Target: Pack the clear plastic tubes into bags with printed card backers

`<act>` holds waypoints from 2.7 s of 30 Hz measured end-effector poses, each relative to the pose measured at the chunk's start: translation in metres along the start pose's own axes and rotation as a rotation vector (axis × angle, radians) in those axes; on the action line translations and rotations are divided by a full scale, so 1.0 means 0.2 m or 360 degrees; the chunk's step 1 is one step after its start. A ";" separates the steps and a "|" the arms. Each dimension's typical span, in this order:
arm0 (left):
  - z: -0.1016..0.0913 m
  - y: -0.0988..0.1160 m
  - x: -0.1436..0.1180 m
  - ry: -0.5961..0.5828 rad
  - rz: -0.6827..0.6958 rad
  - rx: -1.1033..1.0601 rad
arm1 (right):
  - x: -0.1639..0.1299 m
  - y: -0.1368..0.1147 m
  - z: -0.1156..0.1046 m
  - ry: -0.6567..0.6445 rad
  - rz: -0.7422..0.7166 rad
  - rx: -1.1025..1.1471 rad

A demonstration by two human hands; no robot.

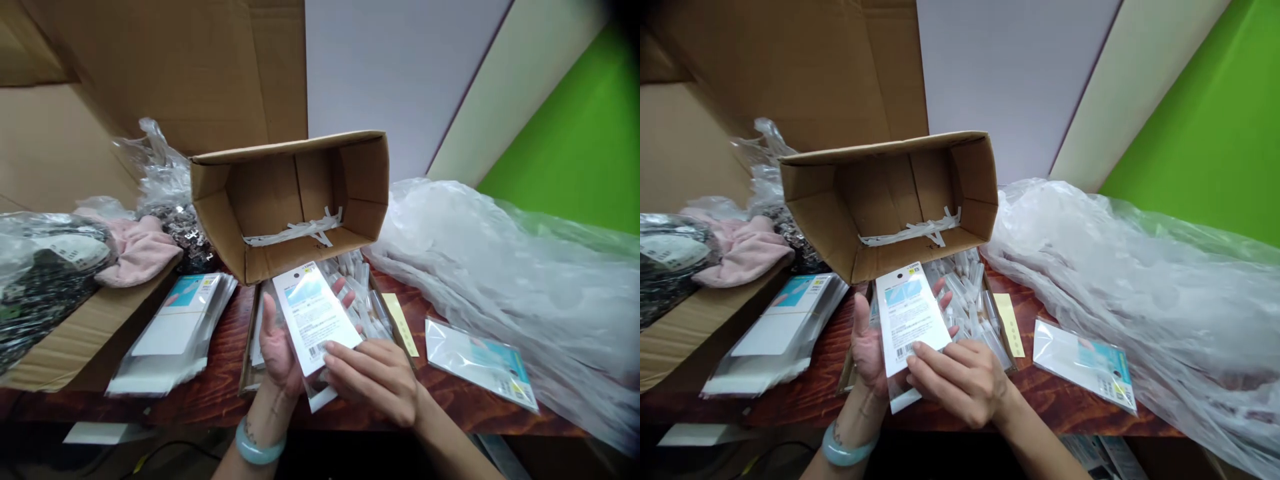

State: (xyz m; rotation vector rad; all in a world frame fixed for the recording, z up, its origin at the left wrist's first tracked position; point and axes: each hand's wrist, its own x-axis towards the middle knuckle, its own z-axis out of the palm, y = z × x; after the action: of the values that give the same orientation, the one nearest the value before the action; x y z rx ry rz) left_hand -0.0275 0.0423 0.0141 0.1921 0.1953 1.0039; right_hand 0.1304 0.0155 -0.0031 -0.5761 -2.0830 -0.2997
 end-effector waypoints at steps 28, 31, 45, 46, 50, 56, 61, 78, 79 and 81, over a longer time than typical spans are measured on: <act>0.10 -0.09 -0.05 0.0464 0.0100 -0.0150 | 0.13 -0.02 -0.16 -0.0133 0.0674 0.0332; 0.09 -0.12 -0.05 0.0444 0.0079 -0.0118 | 0.16 0.01 -0.15 -0.0187 0.0611 0.0270; 0.09 -0.11 -0.05 0.0643 0.0150 0.0058 | 0.08 0.05 -0.25 -0.0298 0.0926 0.0889; 0.10 -0.10 -0.05 0.0669 0.0114 0.0074 | 0.06 0.04 -0.26 -0.0364 0.0851 0.0860; 0.14 -0.10 -0.06 0.0809 0.0095 0.0148 | 0.01 -0.02 -0.24 -0.0316 0.0568 0.0501; 0.16 -0.15 -0.13 0.1011 -0.0142 0.0562 | -0.04 -0.09 -0.20 -0.0220 0.0443 0.0512; 0.17 -0.13 -0.15 0.1141 0.0019 0.0832 | -0.20 0.12 -0.30 0.0105 0.1262 0.0411; 0.13 -0.12 -0.12 0.1262 0.0190 0.0660 | -0.50 0.43 -0.26 -0.0436 0.1856 0.0227; 0.13 -0.12 -0.12 0.1260 0.0181 0.0660 | -0.50 0.43 -0.26 -0.0438 0.1859 0.0227; 0.12 -0.12 -0.12 0.1259 0.0169 0.0664 | -0.49 0.43 -0.27 -0.0442 0.1865 0.0228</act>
State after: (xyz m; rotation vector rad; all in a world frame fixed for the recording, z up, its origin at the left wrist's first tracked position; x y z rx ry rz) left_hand -0.0144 0.0081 0.0334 0.1756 1.1297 1.0961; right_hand 0.2587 0.0395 -0.0579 -1.6657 -1.6442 0.6258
